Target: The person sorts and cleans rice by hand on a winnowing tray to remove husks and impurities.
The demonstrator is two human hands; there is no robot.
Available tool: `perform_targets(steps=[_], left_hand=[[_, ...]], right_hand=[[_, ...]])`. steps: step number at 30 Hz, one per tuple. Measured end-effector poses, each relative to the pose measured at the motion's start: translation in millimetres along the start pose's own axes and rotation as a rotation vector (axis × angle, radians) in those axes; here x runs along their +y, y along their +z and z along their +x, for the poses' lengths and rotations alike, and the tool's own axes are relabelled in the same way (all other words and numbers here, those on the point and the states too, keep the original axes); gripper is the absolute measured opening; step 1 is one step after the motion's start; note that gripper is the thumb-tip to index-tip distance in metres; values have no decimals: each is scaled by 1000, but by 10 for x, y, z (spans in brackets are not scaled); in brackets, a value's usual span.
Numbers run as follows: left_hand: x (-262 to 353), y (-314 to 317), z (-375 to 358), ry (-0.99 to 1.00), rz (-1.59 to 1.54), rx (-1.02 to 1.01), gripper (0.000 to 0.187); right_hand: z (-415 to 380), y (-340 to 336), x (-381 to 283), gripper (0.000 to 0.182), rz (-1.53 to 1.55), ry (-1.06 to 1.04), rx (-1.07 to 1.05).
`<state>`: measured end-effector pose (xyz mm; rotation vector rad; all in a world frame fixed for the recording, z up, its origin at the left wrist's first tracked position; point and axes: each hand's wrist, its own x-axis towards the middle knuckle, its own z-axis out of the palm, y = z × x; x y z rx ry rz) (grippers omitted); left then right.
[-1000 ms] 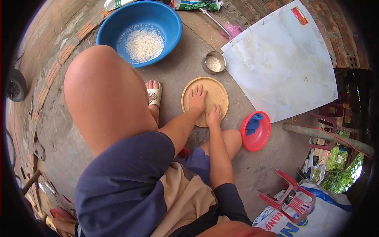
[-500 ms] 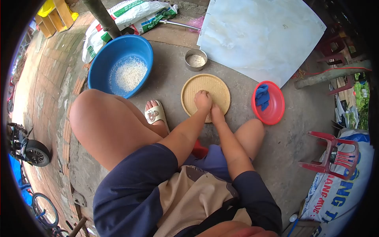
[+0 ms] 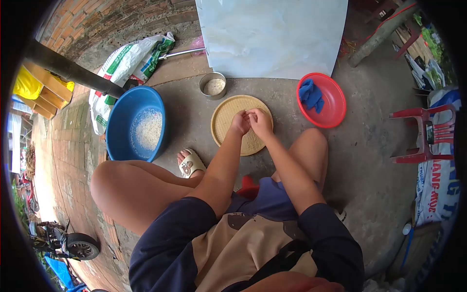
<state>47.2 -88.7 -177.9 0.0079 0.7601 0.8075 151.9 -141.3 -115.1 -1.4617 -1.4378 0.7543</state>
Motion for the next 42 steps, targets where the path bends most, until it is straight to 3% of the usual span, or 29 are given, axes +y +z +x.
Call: perform_targets(steps=[2,3,5,10,14,17,20,22,24,25,26,27,29,31,34,35,37,42], left_hand=[[95,58,-103,47,46,180,39],[144,30,-124,83,12,190,39],[247,-11,-138,157,-69,213,39],[328,4,-158,222,-142,247,37],[250,82,-161,174,-71,267,35],[128,60,-144,112,27,299,34],[13,37,-179,59,20,336,33],[-52,2,-198,38,-2,288,33],[-108,-90,-99,15,-28,241,33],[-132,-224,62,6,-47,82,33],[-144,-287,159,-3,-65,-76,33],[-110,-179,91,-4,-65,-76,33],[11,131,-185,35,-168,-38,34],[139,154,-205,105,-102,37,35],[284,133,-269,195,-84,122,37],[315,127,-300,207,-128,146,37],[331,71,-303,222,-173,171,37],[218,-101,-309,173,-116,233,37]], right_hand=[[-125,-41,32,21,-346,-25,6],[-251,-54,55,21,-369,-16,11],[-526,-47,149,32,-824,-72,-77],[-554,85,246,25,-825,160,-384],[-513,20,159,18,-810,143,-341],[-479,-59,47,14,-785,252,-403],[-418,12,96,12,-740,205,-317],[-231,63,-70,12,-364,99,14],[-38,4,-317,15,-239,18,9],[2,-25,-393,18,-112,-60,6],[-11,-39,-389,18,-113,-59,5],[-30,-45,-365,24,-189,-62,29],[-173,-27,-245,31,-261,-62,52],[-490,-9,-8,39,-785,-53,33],[-690,-26,65,40,-926,-105,-90],[-643,-4,85,40,-921,-106,-90],[-492,8,97,36,-842,144,-416],[-454,32,259,24,-775,78,-310]])
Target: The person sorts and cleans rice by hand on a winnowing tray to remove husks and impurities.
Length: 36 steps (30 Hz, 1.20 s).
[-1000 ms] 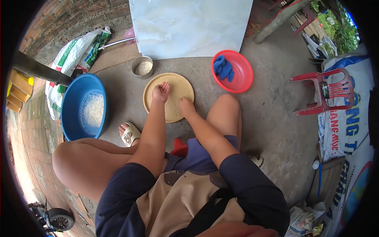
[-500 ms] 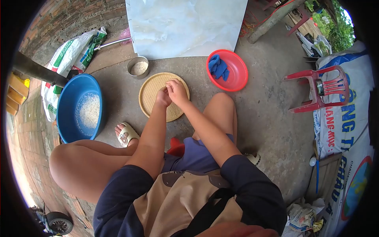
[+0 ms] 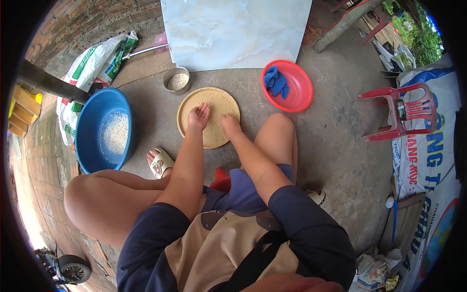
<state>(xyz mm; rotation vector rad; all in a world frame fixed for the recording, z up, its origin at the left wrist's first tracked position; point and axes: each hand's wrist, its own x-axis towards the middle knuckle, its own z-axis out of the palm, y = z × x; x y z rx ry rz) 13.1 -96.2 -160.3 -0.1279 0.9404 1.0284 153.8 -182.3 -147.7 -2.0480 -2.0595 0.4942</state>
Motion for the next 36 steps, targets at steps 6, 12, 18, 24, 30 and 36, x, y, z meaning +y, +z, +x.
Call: perform_targets(steps=[6,12,18,24,30,36], left_hand=[[-245,-79,3,-114,185,-21,34],[-189,-124,0,-152,176,-7,29],[105,-408,34,-14,241,108,32],[129,-334,-202,12,252,43,40],[108,-221,-214,38,269,157,40],[120,-228,-211,16,305,129,39]], right_hand=[[328,-28,-130,7,427,140,139],[448,-321,-190,23,447,-61,246],[253,-5,-85,53,-147,-2,266],[298,141,-201,38,49,-148,148],[360,270,-166,10,115,-137,115],[385,205,-214,13,154,-49,20]])
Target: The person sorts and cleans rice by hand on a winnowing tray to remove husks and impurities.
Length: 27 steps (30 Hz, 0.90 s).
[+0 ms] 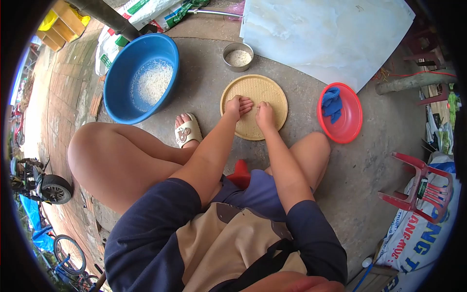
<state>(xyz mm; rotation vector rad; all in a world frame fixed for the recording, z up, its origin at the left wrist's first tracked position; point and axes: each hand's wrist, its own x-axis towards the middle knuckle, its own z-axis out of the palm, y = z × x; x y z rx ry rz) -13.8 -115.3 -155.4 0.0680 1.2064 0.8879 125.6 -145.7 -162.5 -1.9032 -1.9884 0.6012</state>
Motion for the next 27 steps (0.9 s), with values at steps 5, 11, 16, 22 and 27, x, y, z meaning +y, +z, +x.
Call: perform_targets(steps=[5,11,16,22,27], left_hand=[[-46,-10,119,-30,-76,-90,37],[-54,128,197,-58,-158,-67,32],[75,437,48,69,324,-108,32],[-45,1084,-236,109,842,-346,38],[159,1092,-240,465,1188,-219,32]], right_hand=[[129,-58,-162,14,469,-62,67],[85,-149,-371,20,206,-52,402],[332,36,-37,34,1229,626,151],[372,-91,321,33,1722,833,103],[422,-323,334,29,1952,1062,281]])
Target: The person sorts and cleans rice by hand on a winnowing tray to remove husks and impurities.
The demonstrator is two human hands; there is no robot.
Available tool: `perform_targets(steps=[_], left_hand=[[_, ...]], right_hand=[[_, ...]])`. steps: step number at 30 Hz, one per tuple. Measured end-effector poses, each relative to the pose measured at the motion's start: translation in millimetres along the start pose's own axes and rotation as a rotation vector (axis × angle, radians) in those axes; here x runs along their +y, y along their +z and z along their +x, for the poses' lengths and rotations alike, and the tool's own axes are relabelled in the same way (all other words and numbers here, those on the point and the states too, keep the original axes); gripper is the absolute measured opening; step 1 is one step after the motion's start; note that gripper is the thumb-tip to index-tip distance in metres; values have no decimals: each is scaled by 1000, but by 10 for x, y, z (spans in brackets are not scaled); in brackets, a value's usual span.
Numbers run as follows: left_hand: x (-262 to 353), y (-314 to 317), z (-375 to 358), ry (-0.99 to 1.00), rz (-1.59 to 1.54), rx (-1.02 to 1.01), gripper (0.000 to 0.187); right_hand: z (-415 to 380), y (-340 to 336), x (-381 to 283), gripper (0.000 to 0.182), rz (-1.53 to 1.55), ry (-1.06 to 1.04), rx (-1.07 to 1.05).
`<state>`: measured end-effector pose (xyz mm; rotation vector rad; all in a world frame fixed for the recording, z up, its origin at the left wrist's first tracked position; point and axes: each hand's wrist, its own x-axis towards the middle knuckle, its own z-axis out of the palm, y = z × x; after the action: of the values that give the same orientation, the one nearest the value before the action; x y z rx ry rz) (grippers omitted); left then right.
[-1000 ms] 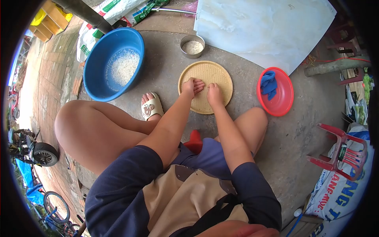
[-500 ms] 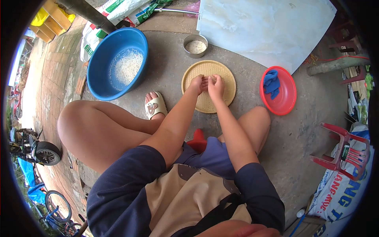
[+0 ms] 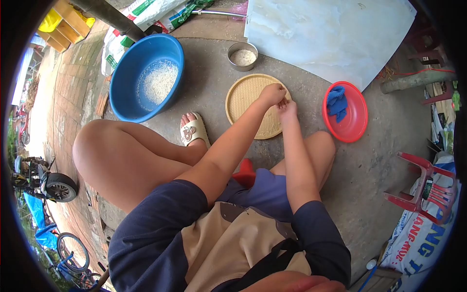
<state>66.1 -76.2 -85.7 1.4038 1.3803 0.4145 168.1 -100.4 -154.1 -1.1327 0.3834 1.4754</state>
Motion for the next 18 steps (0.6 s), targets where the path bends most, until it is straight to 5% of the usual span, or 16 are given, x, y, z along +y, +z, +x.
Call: perform_targets(steps=[1,4,9,11,14,18], left_hand=[[-76,-43,55,104,107,207,30],[-309,-193,132,55,161,362,28],[-614,-102,189,82,241,261,30],[-652,-5,173,321,546,398,33],[-694,130,173,522,607,458,31],[-790,173,163,469,446,416,23]], right_hand=[[24,-19,-17,29,4,0,1],[78,-56,-69,29,-66,9,10],[109,-122,-55,30,-122,36,39],[133,-186,-34,31,-149,43,44],[110,-235,-8,33,-195,41,27],[101,-247,10,36,-252,29,-16]])
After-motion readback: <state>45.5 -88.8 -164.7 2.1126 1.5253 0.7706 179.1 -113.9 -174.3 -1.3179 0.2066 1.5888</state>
